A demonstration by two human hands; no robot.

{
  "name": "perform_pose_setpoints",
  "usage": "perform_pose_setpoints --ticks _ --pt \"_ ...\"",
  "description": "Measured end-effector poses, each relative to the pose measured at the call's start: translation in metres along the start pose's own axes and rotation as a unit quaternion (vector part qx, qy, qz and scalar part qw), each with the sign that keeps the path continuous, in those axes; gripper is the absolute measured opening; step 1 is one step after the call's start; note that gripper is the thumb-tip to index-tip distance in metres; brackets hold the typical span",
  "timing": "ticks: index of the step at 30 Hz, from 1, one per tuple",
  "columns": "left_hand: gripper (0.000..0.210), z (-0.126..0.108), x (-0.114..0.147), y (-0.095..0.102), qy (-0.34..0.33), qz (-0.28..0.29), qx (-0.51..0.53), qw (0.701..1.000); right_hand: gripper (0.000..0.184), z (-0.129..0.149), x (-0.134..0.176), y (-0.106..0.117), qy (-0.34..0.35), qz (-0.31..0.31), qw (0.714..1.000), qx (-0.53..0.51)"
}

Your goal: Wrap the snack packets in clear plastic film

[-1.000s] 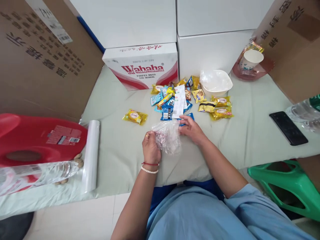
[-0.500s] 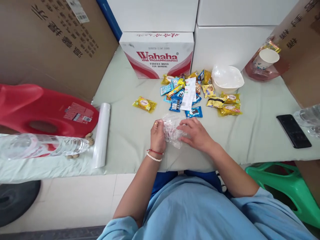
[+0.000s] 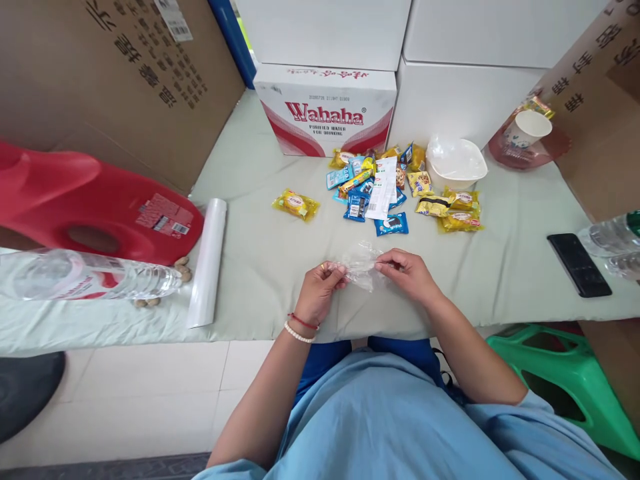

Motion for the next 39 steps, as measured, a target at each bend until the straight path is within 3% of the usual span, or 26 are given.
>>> perform_pose_setpoints --ticks 4,9,12,15,20,25,27,30,34,39 --pt "0.044 0.001 0.003 0.001 0.002 0.013 0.016 1.0 0.033 -0.012 0.006 0.012 -0.088 -0.04 0.988 -0.117" --pt "0.047 0.0 0.005 0.006 0.005 0.003 0.045 0.999 0.036 -0.022 0.014 0.034 -0.131 -0.126 0.969 -0.17" --pt "0.047 -0.001 0.007 0.003 0.018 0.025 0.049 0.998 0.039 -0.028 0.019 0.044 -0.161 -0.151 0.954 -0.2" --pt "0.046 -0.002 0.009 0.0 0.032 0.054 0.047 0.997 0.041 -0.034 0.026 0.051 -0.197 -0.158 0.938 -0.239" --pt "0.044 -0.002 0.008 -0.001 0.033 0.049 0.038 0.998 0.044 -0.047 0.035 0.054 -0.25 -0.151 0.894 -0.341" --pt "0.073 0.015 0.012 -0.022 0.064 0.105 -0.023 0.992 0.042 -0.06 0.037 0.047 -0.269 -0.127 0.856 -0.423" --pt "0.073 0.017 0.012 -0.028 0.051 0.123 -0.068 0.989 0.039 -0.061 0.037 0.047 -0.272 -0.116 0.844 -0.447" --pt "0.043 0.002 0.009 -0.027 -0.011 0.123 -0.185 0.975 0.039 -0.058 0.037 0.06 -0.272 -0.127 0.841 -0.451" --pt "0.013 -0.056 0.017 -0.024 -0.196 0.1 -0.333 0.917 0.04 -0.046 0.039 0.086 -0.256 -0.148 0.864 -0.407" --pt "0.017 -0.115 0.049 -0.019 -0.384 0.08 -0.397 0.83 0.037 -0.033 0.047 0.106 -0.199 -0.188 0.892 -0.36"
Point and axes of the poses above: each hand's wrist, its own x-axis away from the middle knuckle, its own y-axis out of the back of the hand, z = x × y, the point moved 7 cm from there along -x, towards the middle knuckle, and after that the axes turned 1 degree about -y, right-handed, at the moved point
